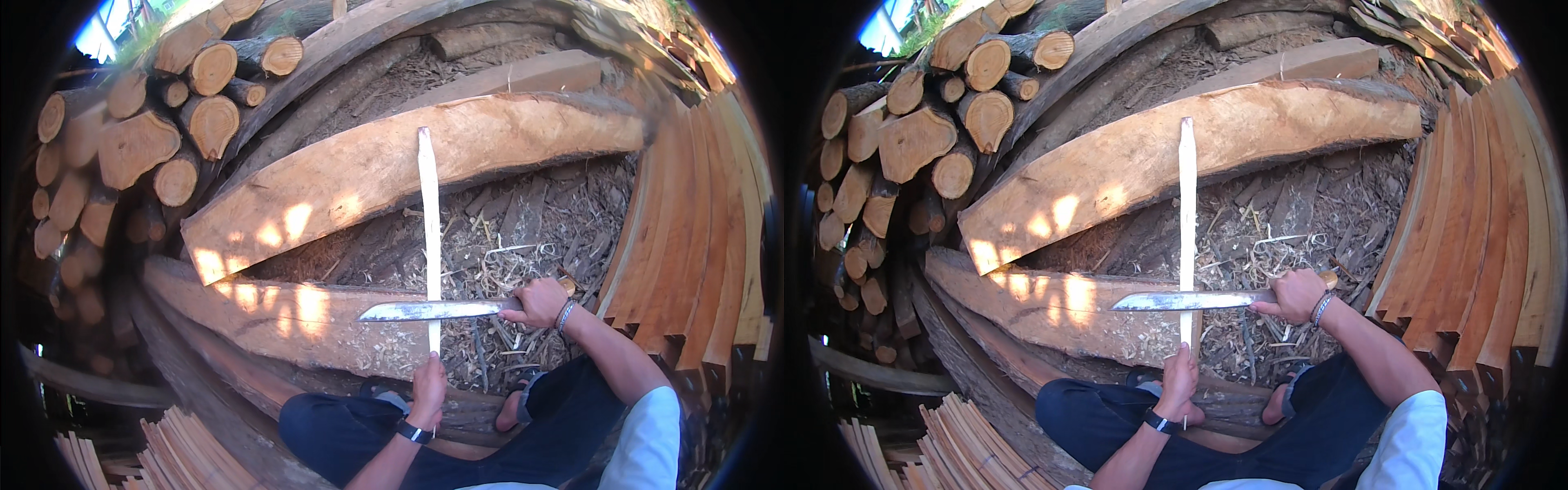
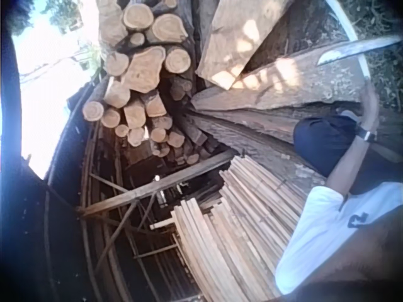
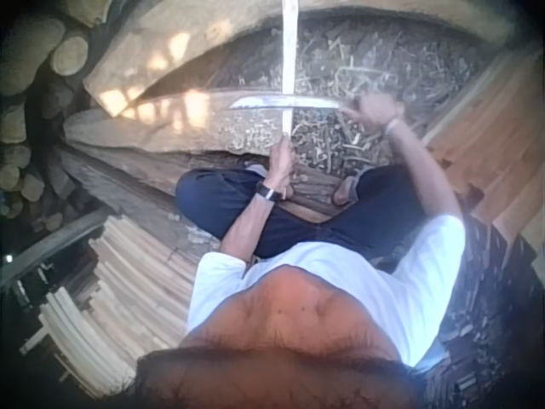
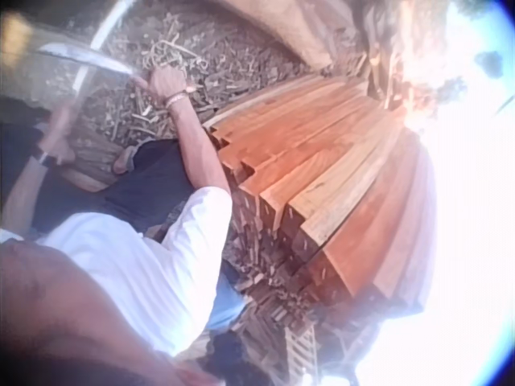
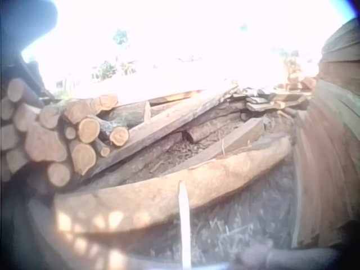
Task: The person is shaving a thin wooden strip using a large knife while seated among piles of logs and wooden planks.
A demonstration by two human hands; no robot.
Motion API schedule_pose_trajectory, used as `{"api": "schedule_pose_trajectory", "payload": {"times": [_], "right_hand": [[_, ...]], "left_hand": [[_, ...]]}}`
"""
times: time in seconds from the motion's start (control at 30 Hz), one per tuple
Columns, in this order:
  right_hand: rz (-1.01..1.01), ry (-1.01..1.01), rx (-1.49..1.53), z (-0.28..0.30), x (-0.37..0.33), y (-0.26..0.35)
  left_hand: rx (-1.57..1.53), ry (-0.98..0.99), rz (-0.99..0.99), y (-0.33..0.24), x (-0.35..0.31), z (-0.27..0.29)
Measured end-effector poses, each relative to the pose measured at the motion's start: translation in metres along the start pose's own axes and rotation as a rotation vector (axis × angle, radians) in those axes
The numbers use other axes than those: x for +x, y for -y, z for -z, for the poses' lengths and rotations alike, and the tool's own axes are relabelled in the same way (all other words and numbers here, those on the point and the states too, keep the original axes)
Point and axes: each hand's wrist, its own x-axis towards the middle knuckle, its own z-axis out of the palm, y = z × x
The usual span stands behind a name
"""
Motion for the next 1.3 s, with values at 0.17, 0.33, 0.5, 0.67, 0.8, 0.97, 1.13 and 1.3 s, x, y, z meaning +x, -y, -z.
{"api": "schedule_pose_trajectory", "payload": {"times": [0.17, 0.33, 0.5, 0.67, 0.8, 0.97, 1.13, 1.3], "right_hand": [[-0.132, -0.06, 0.117, 0.004, 0.011, -0.004], [-0.031, 0.022, 0.041, 0.01, 0.009, 0.002], [-0.165, -0.006, 0.202, 0.004, 0.018, -0.001], [-0.004, 0.079, 0.046, 0.008, 0.007, -0.007], [-0.212, -0.028, 0.23, -0.005, 0.021, -0.007], [-0.077, 0.041, 0.098, 0.007, 0.008, -0.011], [-0.106, 0.034, 0.092, 0.004, 0.007, -0.003], [-0.008, 0.015, 0.082, 0.002, 0.002, 0.011]], "left_hand": [[-0.036, -0.014, -0.009, -0.009, -0.013, -0.009], [0.0, -0.067, -0.045, 0.002, -0.009, -0.006], [-0.157, -0.019, 0.027, -0.003, -0.013, -0.01], [-0.025, -0.058, -0.02, 0.001, -0.011, -0.005], [-0.052, -0.031, 0.005, 0.001, -0.01, -0.007], [-0.117, -0.049, 0.028, -0.006, -0.013, -0.005], [-0.114, -0.071, -0.001, -0.005, -0.007, -0.004], [-0.183, 0.017, 0.035, -0.01, -0.013, -0.01]]}}
